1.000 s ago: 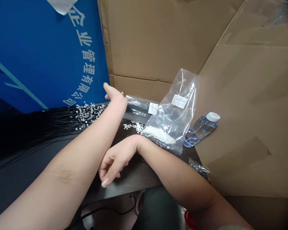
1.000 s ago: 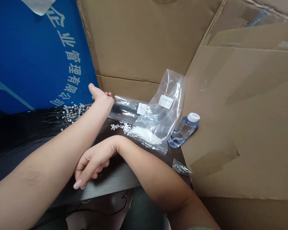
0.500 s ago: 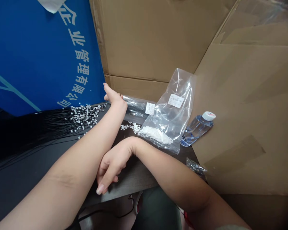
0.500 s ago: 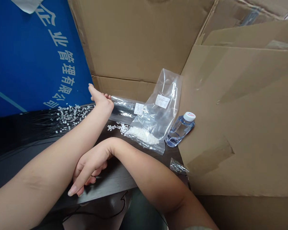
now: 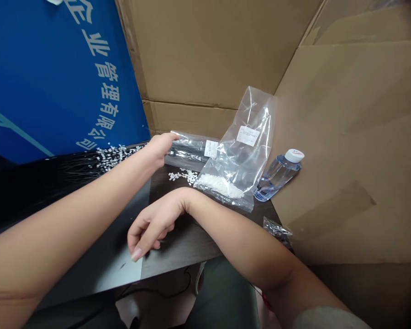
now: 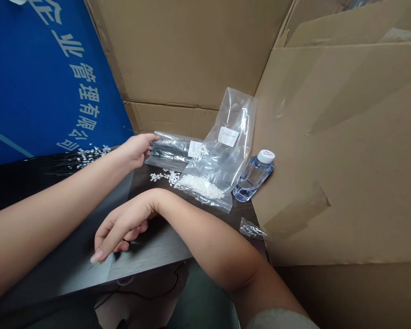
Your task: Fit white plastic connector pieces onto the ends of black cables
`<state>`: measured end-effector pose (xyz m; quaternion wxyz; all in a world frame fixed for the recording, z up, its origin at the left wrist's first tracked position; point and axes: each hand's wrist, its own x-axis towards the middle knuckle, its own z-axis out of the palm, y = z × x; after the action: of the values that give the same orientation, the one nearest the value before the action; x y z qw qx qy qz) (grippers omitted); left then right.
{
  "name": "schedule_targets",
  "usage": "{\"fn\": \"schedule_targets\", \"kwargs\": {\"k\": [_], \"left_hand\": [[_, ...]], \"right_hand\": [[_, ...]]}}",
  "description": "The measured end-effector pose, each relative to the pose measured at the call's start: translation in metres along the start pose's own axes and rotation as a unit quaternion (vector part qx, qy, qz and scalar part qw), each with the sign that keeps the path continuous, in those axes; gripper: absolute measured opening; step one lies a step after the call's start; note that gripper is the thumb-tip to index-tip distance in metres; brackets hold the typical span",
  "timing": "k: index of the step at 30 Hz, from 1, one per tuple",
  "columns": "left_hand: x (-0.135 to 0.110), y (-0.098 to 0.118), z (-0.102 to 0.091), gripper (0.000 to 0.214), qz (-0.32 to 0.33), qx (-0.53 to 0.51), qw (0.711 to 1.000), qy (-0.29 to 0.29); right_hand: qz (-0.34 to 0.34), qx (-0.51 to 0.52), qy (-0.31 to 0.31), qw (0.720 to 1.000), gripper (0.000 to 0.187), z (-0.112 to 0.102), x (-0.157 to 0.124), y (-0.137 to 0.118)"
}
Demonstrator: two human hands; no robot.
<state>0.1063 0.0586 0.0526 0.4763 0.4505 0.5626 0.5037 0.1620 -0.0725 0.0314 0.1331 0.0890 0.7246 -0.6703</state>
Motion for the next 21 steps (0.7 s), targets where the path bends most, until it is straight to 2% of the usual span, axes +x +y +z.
{"fn": "schedule_targets", "kwargs": {"k": [3,6,8,10,11,12,14,16,18,21], "left_hand": [[0.002,0.008,-0.030,0.018,-0.013,0.073,0.997,0.002],[0.001,0.010,-0.058,0.021,-0.001,0.140,0.990,-0.007],[-0.008,0.006,-0.072,0.030,0.074,0.155,0.985,0.011],[-0.026,-0.002,-0.079,0.039,0.128,0.080,0.988,0.025],[-0.037,-0.006,-0.080,0.046,0.101,0.018,0.995,-0.011],[-0.049,-0.011,-0.079,0.055,0.049,-0.044,0.995,-0.071],[-0.073,-0.019,-0.076,0.069,-0.058,-0.130,0.973,-0.181],[-0.091,-0.025,-0.075,0.068,-0.089,-0.209,0.946,-0.230],[-0.101,-0.029,-0.078,0.065,-0.112,-0.227,0.927,-0.276],[-0.100,-0.032,-0.085,0.065,-0.138,-0.183,0.914,-0.334]], "right_hand": [[-0.028,0.027,0.037,0.999,0.042,-0.004,-0.011,-0.002],[-0.098,0.089,0.136,0.982,0.031,-0.008,-0.022,-0.005],[-0.153,0.143,0.231,0.950,0.025,-0.012,-0.023,-0.007],[-0.227,0.219,0.358,0.879,0.017,-0.016,-0.019,-0.007],[-0.254,0.244,0.409,0.842,0.011,-0.019,-0.016,-0.007],[-0.274,0.262,0.450,0.808,0.008,-0.021,-0.013,-0.006],[-0.297,0.275,0.518,0.754,0.011,-0.025,-0.007,-0.005],[-0.307,0.274,0.569,0.712,0.012,-0.028,-0.003,-0.002],[-0.297,0.270,0.607,0.686,0.014,-0.029,-0.002,0.000],[-0.234,0.223,0.662,0.676,0.020,-0.030,-0.005,0.004]]}}
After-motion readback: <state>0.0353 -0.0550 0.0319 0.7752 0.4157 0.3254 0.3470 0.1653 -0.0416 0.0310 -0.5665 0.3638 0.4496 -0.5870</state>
